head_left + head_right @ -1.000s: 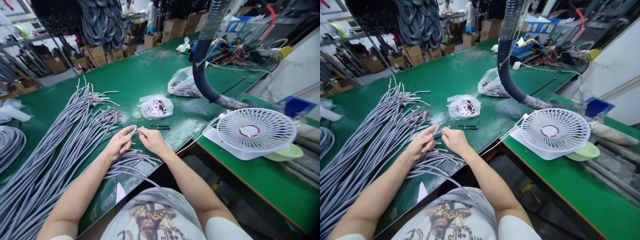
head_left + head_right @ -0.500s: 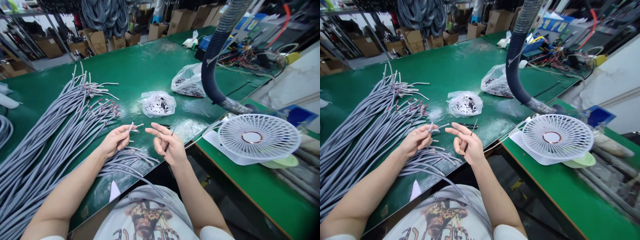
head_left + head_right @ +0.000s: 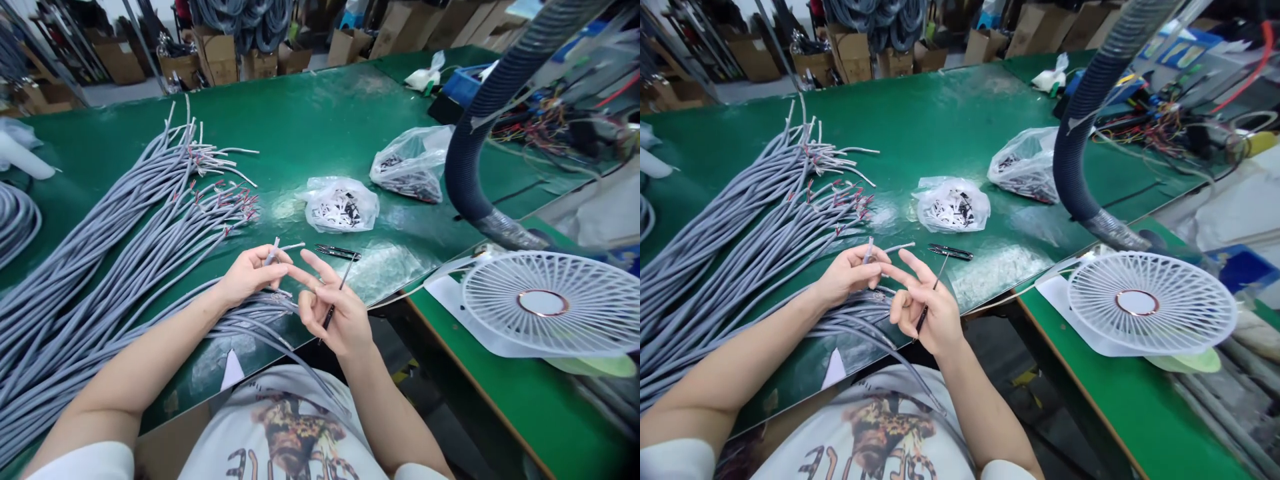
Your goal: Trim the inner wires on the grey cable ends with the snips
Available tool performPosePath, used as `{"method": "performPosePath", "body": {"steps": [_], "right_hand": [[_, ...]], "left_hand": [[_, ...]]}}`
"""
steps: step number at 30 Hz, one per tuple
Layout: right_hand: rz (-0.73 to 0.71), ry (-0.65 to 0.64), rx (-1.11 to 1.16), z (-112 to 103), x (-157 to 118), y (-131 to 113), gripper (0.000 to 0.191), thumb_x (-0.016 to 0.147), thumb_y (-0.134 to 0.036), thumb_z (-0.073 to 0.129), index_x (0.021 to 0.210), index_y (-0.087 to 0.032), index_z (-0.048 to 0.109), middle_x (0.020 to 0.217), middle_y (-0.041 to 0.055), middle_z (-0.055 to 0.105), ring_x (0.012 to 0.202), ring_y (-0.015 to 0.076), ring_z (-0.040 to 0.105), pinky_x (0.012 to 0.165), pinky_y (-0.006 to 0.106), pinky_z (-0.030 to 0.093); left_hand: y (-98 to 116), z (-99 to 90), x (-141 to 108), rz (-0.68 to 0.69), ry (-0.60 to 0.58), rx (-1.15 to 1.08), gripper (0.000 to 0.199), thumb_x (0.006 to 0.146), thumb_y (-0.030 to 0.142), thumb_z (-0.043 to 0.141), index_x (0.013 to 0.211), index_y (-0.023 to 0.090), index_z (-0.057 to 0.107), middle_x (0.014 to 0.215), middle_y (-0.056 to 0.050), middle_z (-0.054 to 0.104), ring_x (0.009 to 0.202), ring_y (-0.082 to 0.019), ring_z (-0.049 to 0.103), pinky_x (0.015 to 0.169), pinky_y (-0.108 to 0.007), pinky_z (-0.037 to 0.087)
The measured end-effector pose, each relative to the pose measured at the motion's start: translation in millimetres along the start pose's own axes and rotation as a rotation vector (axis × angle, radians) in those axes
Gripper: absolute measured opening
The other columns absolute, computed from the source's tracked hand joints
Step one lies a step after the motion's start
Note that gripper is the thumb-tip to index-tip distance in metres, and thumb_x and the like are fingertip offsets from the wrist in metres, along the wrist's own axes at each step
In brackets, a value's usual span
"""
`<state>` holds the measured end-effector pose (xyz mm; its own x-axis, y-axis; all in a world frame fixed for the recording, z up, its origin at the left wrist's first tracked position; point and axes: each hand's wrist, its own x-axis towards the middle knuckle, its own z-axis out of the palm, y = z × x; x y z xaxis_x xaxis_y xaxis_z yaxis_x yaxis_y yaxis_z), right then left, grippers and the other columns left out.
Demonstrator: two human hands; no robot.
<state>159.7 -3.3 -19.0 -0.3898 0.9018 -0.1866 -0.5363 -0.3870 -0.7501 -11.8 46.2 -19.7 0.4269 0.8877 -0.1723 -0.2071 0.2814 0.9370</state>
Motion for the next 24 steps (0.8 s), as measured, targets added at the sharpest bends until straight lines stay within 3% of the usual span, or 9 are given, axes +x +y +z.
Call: {"method": "performPosePath", "body": {"steps": [6,16,24], "right_hand": [[0.011,-0.024,0.006,3,0,5,0.056,0.078,-0.025,0.051,0.132,-0.031,0.043,0.137,0.0110,0.053,0.048,0.0067,0.050,0.025,0.014,0.025],[0.008,-0.020,0.033,-5,2,6,0.053,0.080,-0.024,0.048,0.132,-0.031,0.042,0.135,0.0103,0.055,0.047,0.0059,0.039,0.024,0.011,0.020],[-0.042,-0.043,0.078,0,2,13,0.051,0.083,-0.020,0.047,0.132,-0.033,0.043,0.133,0.0090,0.057,0.060,0.0096,0.057,0.027,0.010,0.032]], "left_hand": [[3,2.8,-1,0.026,0.042,0.068,0.020,0.067,0.023,0.071,0.076,0.013,0.056,0.051,0.005,0.056,0.045,-0.006,0.048,0.048,-0.018,0.034],[2,2.5,1,-0.007,0.009,-0.022,0.022,0.057,0.011,0.064,0.077,0.013,0.056,0.053,0.006,0.057,0.048,-0.006,0.053,0.051,-0.019,0.038],[1,0.2,1,-0.010,0.013,0.023,0.019,0.061,0.017,0.064,0.078,0.014,0.055,0.053,0.006,0.056,0.048,-0.006,0.050,0.051,-0.019,0.036]]}}
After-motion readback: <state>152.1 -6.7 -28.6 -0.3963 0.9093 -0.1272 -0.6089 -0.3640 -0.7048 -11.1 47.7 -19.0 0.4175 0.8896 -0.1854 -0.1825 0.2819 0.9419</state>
